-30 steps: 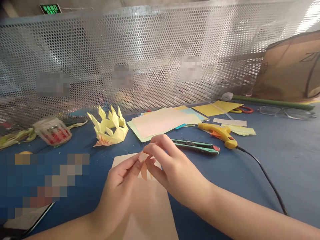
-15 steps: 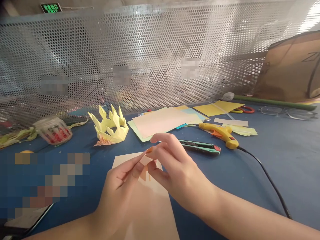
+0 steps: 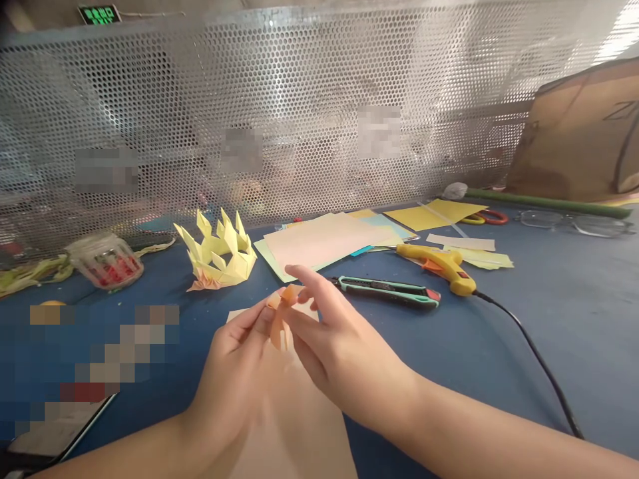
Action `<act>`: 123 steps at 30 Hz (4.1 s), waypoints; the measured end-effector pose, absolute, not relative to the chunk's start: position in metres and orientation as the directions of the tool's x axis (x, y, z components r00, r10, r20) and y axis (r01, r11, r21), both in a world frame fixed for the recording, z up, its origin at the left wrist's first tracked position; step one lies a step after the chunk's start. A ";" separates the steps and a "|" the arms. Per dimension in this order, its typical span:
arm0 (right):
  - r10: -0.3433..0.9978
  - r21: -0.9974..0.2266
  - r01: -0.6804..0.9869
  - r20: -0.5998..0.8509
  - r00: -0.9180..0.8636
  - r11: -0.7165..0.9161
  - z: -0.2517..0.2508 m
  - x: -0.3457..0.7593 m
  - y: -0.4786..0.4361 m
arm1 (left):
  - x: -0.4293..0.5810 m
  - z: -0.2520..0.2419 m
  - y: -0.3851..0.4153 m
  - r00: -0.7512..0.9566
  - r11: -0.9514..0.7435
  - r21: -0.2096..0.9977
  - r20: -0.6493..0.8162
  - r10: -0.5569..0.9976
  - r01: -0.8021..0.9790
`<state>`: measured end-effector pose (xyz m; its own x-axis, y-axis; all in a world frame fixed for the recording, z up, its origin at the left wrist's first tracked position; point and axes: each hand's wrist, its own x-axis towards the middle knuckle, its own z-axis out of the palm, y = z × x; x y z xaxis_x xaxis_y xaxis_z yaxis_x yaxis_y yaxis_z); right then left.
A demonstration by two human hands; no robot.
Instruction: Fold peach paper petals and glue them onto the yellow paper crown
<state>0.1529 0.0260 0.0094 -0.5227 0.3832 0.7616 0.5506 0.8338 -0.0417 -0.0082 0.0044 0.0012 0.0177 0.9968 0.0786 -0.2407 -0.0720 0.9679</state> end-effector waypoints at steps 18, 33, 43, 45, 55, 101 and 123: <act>0.393 -0.172 0.402 0.722 -0.569 0.899 0.022 0.156 0.025 | -0.005 0.000 0.006 0.069 -0.062 0.962 0.084 0.994 -0.267; 0.526 -0.614 0.077 0.597 -0.606 0.786 0.032 0.163 0.034 | -0.009 0.004 0.002 0.167 -0.094 0.954 0.146 0.975 -0.284; 0.444 -0.499 0.117 0.609 -0.657 0.859 0.033 0.171 0.053 | -0.012 0.004 0.000 0.048 -0.069 0.968 0.083 0.995 -0.240; 0.363 -0.358 0.163 0.613 -0.702 0.919 0.032 0.175 0.055 | -0.012 0.004 0.003 0.023 -0.020 0.976 0.026 0.999 -0.217; 0.107 0.147 0.255 0.636 -0.765 0.956 0.030 0.179 0.041 | -0.012 0.009 0.001 0.125 0.046 0.979 -0.021 0.992 -0.198; 0.799 -0.827 0.220 0.374 -0.470 0.517 0.041 0.165 0.048 | -0.017 0.006 0.003 0.145 -0.175 0.982 0.184 0.972 -0.075; 0.859 -0.904 0.189 0.273 -0.432 0.382 0.039 0.162 0.042 | -0.016 0.005 0.002 0.147 -0.112 0.993 0.115 0.982 -0.031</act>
<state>0.1617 0.0416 0.0392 -0.4322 0.8594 0.2732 0.1888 0.3824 -0.9045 -0.0161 0.0019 0.0045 0.1471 0.9824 0.1154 -0.0308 -0.1121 0.9932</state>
